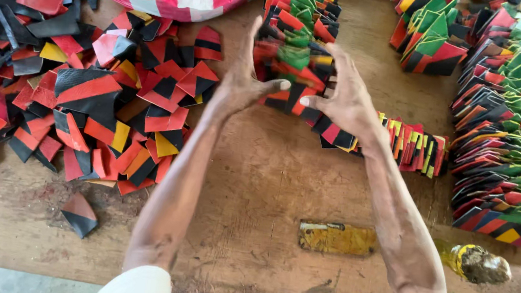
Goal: The person picks colorful cut leather pieces from a pile on a wooden workbench and aligns them edge to edge, pressing them together into patchwork panels. They stack the assembled panels into piles alongside other finished stacks of pieces.
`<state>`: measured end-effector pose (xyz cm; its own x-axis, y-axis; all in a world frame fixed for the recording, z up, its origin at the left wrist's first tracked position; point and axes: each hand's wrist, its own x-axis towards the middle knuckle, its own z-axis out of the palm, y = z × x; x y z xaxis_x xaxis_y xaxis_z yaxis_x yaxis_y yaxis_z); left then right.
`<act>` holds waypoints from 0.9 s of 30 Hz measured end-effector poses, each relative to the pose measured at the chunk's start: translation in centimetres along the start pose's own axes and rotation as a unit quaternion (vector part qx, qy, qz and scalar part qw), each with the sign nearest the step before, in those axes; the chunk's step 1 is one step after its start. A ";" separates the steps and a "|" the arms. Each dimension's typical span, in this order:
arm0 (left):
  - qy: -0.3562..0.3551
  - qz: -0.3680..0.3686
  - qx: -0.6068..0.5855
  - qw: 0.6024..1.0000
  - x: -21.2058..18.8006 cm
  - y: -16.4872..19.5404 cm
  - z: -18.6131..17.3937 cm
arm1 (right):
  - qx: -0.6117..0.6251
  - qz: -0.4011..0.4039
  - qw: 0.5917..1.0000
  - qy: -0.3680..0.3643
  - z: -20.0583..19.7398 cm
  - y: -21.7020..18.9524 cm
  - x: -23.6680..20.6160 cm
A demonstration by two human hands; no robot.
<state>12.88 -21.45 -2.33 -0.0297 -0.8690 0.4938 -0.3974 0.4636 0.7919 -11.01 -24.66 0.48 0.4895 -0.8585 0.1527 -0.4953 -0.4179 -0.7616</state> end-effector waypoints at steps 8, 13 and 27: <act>0.041 0.005 -0.067 0.997 -1.3 -0.8 1.9 | 0.168 -0.055 0.984 -0.023 1.2 2.1 0.3; 0.108 -0.032 0.069 0.991 -0.7 -1.3 2.6 | -0.053 0.002 0.999 -0.002 2.0 2.0 2.6; 0.167 0.059 0.211 0.961 -2.1 0.9 2.3 | -0.171 0.042 0.976 0.125 -7.6 0.9 -6.7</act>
<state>10.51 -19.60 -3.47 0.1718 -0.6779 0.7148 -0.7477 0.3827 0.5426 -20.20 -21.55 3.55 0.2686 -0.9216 0.2803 -0.7573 -0.3819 -0.5299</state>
